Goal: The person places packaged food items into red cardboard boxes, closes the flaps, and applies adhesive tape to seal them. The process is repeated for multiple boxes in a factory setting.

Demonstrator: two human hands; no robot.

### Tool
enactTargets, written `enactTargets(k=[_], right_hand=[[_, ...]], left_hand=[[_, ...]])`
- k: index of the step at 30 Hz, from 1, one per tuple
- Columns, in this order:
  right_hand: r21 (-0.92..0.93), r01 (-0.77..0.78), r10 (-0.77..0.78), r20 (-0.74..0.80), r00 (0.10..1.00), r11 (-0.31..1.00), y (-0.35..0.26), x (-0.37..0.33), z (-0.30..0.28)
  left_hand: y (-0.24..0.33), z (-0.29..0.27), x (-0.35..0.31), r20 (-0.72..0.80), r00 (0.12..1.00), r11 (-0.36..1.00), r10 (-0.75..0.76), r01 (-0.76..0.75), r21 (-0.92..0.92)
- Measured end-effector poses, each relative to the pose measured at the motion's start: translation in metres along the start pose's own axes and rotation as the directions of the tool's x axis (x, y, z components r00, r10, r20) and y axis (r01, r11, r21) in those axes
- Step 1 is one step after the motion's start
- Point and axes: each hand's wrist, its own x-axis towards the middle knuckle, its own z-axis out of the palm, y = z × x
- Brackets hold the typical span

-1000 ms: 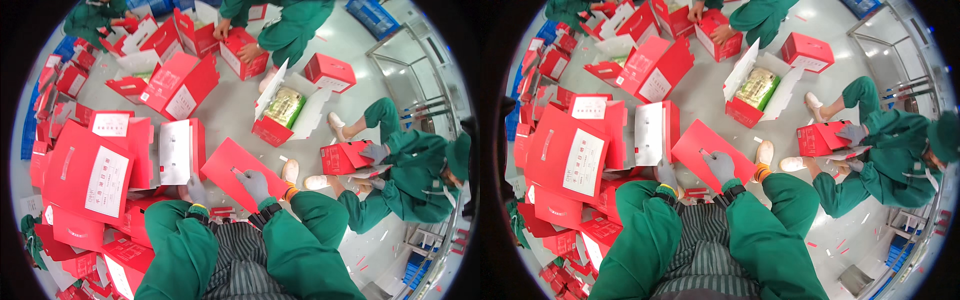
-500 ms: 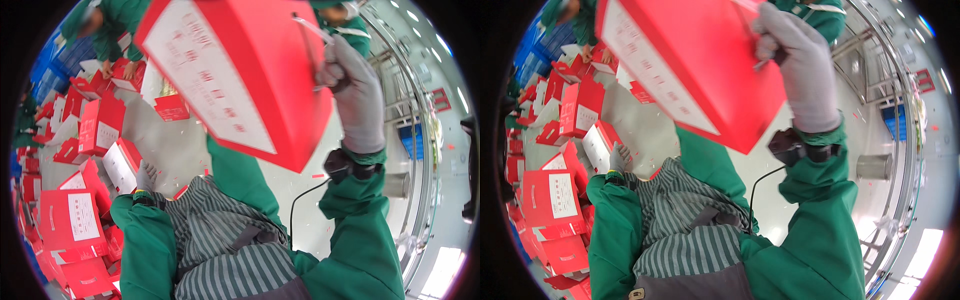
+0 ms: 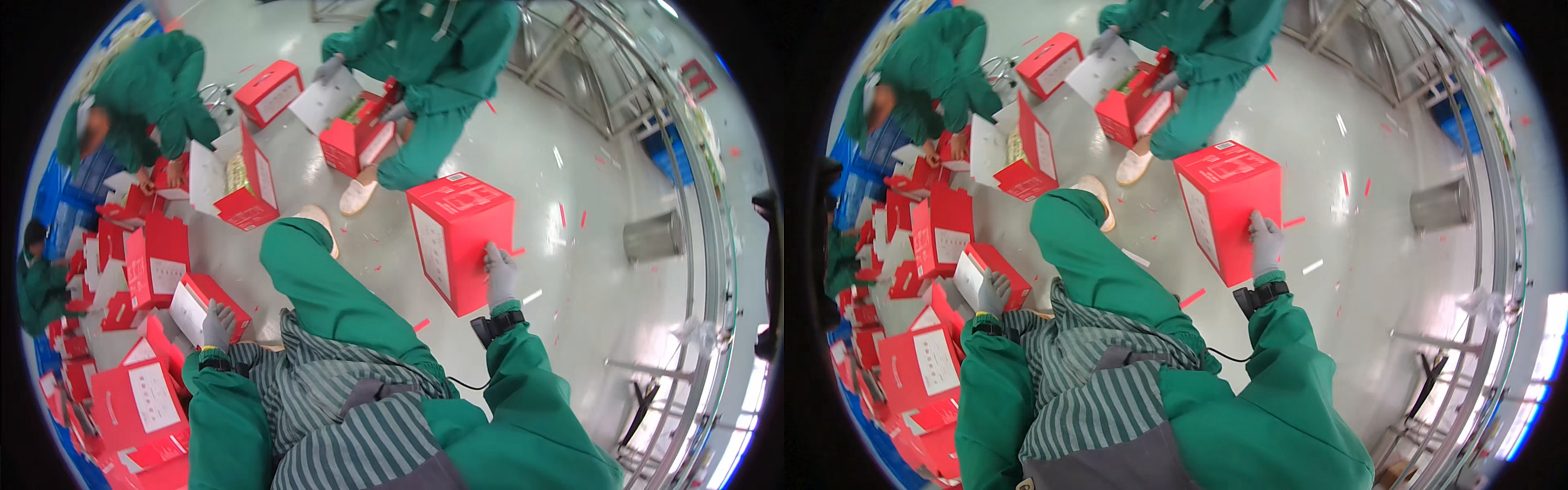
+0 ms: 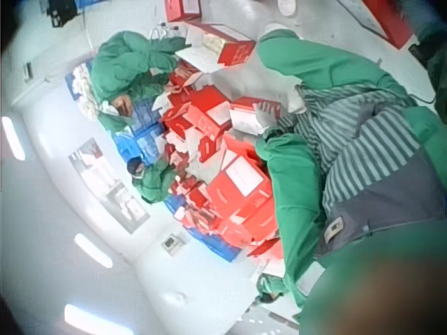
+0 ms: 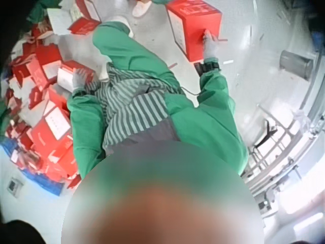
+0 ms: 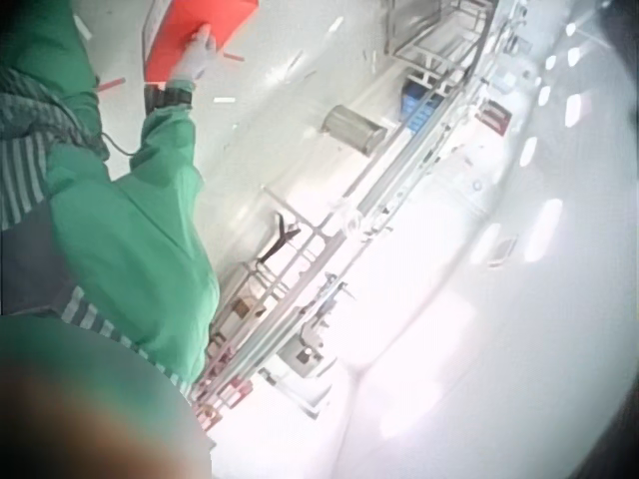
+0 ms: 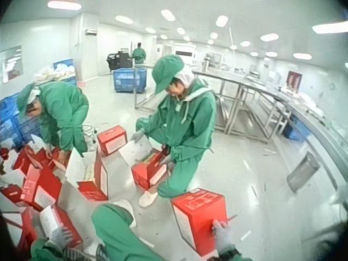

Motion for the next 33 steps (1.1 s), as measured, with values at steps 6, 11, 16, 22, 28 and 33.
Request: enactTargets(k=[6,11,16,22,28,33], right_hand=[[0.132,-0.08,0.082,-0.012,0.997,0.988,0.119,0.021,-0.047],[-0.353,-0.269,0.243,-0.118,0.963,0.896,0.215,0.021,-0.087],[-0.815,-0.062,-0.11,-0.152,0.982,0.576,0.241,-0.011,-0.142],[-0.76,-0.378,0.163,-0.346,0.924,0.529,0.269,-0.028,-0.212],[-0.601,-0.263,0.069,-0.326,0.943,0.755,0.314,-0.022,-0.216],[-0.669,-0.297,0.012,-0.395,0.919,0.681,0.319,-0.034,-0.193]], left_hand=[[0.017,0.019,-0.003,-0.029,1.0,0.999,0.002,-0.001,0.045],[0.032,0.049,-0.011,0.06,0.998,0.986,-0.013,0.002,0.169],[0.049,0.064,-0.021,0.101,0.995,0.961,-0.012,-0.017,0.276],[0.05,0.064,-0.034,0.069,0.998,0.941,-0.014,-0.01,0.339],[0.055,0.057,-0.056,0.101,0.995,0.916,0.016,-0.055,0.396],[0.053,0.064,-0.071,0.115,0.993,0.917,0.024,-0.068,0.394]])
